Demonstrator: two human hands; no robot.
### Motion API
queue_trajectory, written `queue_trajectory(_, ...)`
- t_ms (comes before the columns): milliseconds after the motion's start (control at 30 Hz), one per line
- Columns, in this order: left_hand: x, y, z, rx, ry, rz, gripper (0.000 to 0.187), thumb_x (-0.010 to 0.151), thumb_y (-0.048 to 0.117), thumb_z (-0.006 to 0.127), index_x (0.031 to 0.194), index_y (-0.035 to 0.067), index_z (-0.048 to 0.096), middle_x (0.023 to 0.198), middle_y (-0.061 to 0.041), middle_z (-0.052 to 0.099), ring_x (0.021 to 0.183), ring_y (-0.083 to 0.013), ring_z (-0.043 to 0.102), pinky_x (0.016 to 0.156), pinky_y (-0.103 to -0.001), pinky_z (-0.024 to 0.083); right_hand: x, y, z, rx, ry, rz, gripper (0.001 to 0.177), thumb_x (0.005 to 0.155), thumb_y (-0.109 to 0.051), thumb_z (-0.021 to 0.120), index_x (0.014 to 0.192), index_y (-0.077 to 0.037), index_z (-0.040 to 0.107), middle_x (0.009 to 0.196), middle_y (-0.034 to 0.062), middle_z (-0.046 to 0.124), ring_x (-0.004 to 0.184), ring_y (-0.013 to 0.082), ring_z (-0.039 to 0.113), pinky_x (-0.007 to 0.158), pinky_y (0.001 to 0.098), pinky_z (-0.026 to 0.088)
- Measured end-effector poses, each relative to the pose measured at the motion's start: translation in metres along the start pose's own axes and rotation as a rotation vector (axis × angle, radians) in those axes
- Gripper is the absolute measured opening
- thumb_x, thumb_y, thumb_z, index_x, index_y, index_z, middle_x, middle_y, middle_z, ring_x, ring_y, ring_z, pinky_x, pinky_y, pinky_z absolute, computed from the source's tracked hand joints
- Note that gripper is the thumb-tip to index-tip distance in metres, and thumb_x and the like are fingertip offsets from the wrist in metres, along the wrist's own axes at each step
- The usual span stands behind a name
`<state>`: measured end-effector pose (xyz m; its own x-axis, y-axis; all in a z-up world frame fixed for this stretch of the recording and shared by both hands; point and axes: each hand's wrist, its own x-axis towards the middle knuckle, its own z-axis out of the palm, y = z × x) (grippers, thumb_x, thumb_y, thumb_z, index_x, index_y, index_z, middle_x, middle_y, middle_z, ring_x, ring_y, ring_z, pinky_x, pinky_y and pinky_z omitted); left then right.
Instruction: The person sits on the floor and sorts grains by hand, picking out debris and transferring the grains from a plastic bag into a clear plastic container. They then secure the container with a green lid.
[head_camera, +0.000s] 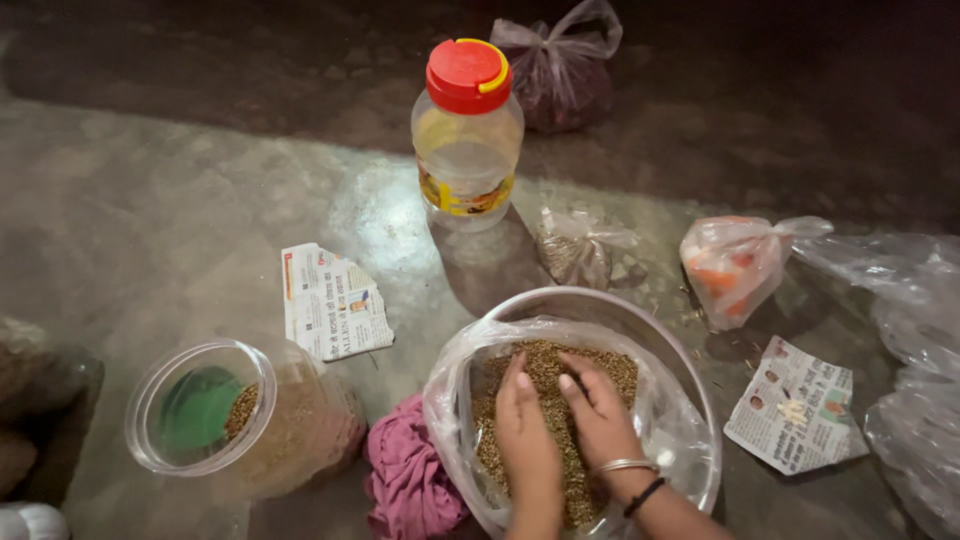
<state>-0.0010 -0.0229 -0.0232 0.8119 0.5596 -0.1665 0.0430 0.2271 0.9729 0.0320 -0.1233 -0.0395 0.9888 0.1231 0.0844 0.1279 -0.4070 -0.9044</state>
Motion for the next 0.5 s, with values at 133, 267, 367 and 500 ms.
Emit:
queue_trajectory(133, 0.005, -0.003, 0.010, -0.008, 0.021, -0.032, 0.048, 0.102, 0.032, 0.045, 0.136, 0.004, 0.064, 0.141, -0.014, 0.066, 0.131, -0.0249, 0.061, 0.112, -0.036, 0.042, 0.000, 0.002, 0.019, 0.220, -0.023, 0.265, 0.040, 0.099, -0.027, 0.056, 0.134, -0.009, 0.065, 0.135, 0.0081, 0.068, 0.129, 0.0235, 0.061, 0.112, 0.0342, 0.041)
queue_trajectory(267, 0.005, 0.008, 0.016, -0.288, 0.067, -0.305, 0.045, 0.101, 0.031, 0.047, 0.133, 0.006, 0.067, 0.140, -0.012, 0.069, 0.132, -0.0232, 0.061, 0.112, -0.036, 0.041, 0.009, -0.008, 0.023, 0.635, 0.194, 0.624, 0.038, 0.100, -0.030, 0.057, 0.127, -0.007, 0.071, 0.126, 0.0088, 0.072, 0.120, 0.0241, 0.063, 0.104, 0.0361, 0.044)
queue_trajectory(367, 0.001, 0.023, 0.018, -0.392, 0.113, -0.365, 0.044, 0.101, 0.030, 0.048, 0.126, 0.003, 0.073, 0.136, -0.010, 0.072, 0.131, -0.0195, 0.060, 0.110, -0.034, 0.039, 0.011, -0.021, 0.018, 1.051, 0.336, 0.857, 0.034, 0.101, -0.031, 0.062, 0.122, -0.005, 0.069, 0.116, 0.0130, 0.071, 0.104, 0.0296, 0.065, 0.093, 0.0435, 0.052)
queue_trajectory(500, -0.007, 0.041, 0.017, -0.675, 0.123, -0.433, 0.039, 0.101, 0.028, 0.052, 0.112, -0.002, 0.075, 0.111, -0.014, 0.076, 0.100, -0.0253, 0.071, 0.088, -0.038, 0.057, 0.003, -0.032, 0.008, 1.304, 0.277, 0.796, 0.036, 0.098, -0.034, 0.057, 0.118, -0.007, 0.069, 0.113, 0.0123, 0.074, 0.102, 0.0289, 0.070, 0.093, 0.0460, 0.056)
